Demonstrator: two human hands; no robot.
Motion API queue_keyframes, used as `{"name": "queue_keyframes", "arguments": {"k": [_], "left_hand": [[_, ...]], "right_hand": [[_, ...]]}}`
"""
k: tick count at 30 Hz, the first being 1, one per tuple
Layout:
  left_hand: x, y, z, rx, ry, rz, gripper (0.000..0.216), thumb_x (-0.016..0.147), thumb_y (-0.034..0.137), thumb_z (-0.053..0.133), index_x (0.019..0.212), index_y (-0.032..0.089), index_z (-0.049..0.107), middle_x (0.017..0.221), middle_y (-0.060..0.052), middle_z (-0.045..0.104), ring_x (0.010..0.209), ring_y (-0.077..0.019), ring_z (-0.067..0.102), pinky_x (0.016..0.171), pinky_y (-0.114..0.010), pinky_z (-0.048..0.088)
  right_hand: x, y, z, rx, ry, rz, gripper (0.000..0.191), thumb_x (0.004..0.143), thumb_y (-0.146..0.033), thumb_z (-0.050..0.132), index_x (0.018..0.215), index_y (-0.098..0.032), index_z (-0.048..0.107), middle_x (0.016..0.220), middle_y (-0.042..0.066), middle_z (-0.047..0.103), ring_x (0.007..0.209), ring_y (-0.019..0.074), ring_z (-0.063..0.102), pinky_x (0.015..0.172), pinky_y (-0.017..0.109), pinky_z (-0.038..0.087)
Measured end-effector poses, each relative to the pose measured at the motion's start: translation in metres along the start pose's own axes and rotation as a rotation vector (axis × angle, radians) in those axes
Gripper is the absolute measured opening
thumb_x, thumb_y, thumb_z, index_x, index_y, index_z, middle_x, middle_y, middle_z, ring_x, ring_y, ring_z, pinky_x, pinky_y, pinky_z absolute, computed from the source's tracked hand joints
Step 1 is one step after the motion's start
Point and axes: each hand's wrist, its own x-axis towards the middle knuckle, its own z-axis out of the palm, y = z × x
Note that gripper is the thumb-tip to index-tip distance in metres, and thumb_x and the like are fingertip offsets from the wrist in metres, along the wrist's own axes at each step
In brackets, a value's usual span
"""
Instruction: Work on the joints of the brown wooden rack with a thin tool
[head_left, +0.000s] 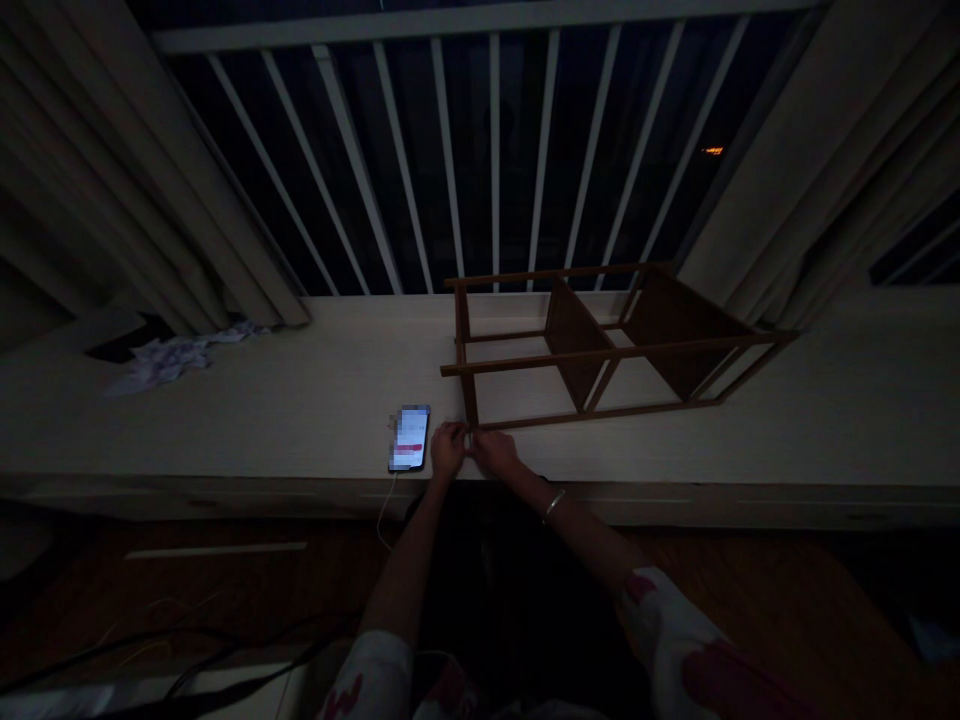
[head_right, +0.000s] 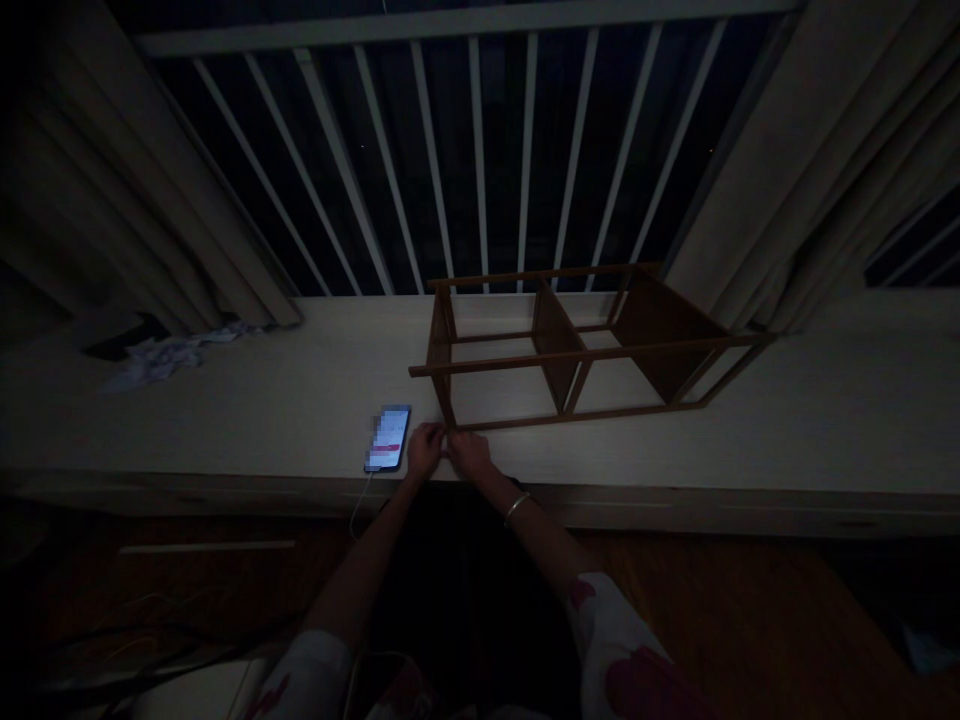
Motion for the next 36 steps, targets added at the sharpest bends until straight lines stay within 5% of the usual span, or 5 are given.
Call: {"name": "queue_keyframes", "arguments": {"k": [16, 31, 36], "left_hand": [[-0.001, 0.003, -0.001, -0.01, 0.017, -0.016, 0.028, 0.086, 0.034, 0.038, 0.094, 0.019, 0.061, 0.097, -0.008, 0.059, 0.09, -0.019, 0.053, 0.083, -0.034, 0.041], [-0.001, 0.004, -0.003, -0.008, 0.006, -0.012, 0.029, 0.086, 0.032, 0.038, 0.097, 0.019, 0.061, 0.098, -0.008, 0.059, 0.091, -0.0194, 0.053, 0.083, -0.034, 0.041], [-0.001, 0.004, -0.002, -0.005, 0.001, -0.009, 0.029, 0.086, 0.033, 0.039, 0.097, 0.019, 0.061, 0.097, -0.008, 0.059, 0.091, -0.0194, 0.053, 0.084, -0.034, 0.041]], "right_hand": [[0.003, 0.003, 0.009, -0.083, -0.025, -0.048, 0.05, 0.089, -0.053, 0.027, 0.101, -0.02, 0.062, 0.101, 0.012, 0.066, 0.097, 0.0213, 0.06, 0.079, 0.032, 0.043], [0.003, -0.007, 0.011, -0.125, -0.049, -0.097, 0.028, 0.089, -0.025, 0.038, 0.107, -0.016, 0.058, 0.1, 0.014, 0.066, 0.096, 0.022, 0.061, 0.081, 0.033, 0.044], [0.001, -0.008, 0.01, -0.131, -0.04, -0.04, 0.034, 0.092, -0.03, 0.033, 0.107, -0.014, 0.059, 0.101, 0.017, 0.065, 0.095, 0.023, 0.062, 0.079, 0.034, 0.045]]}}
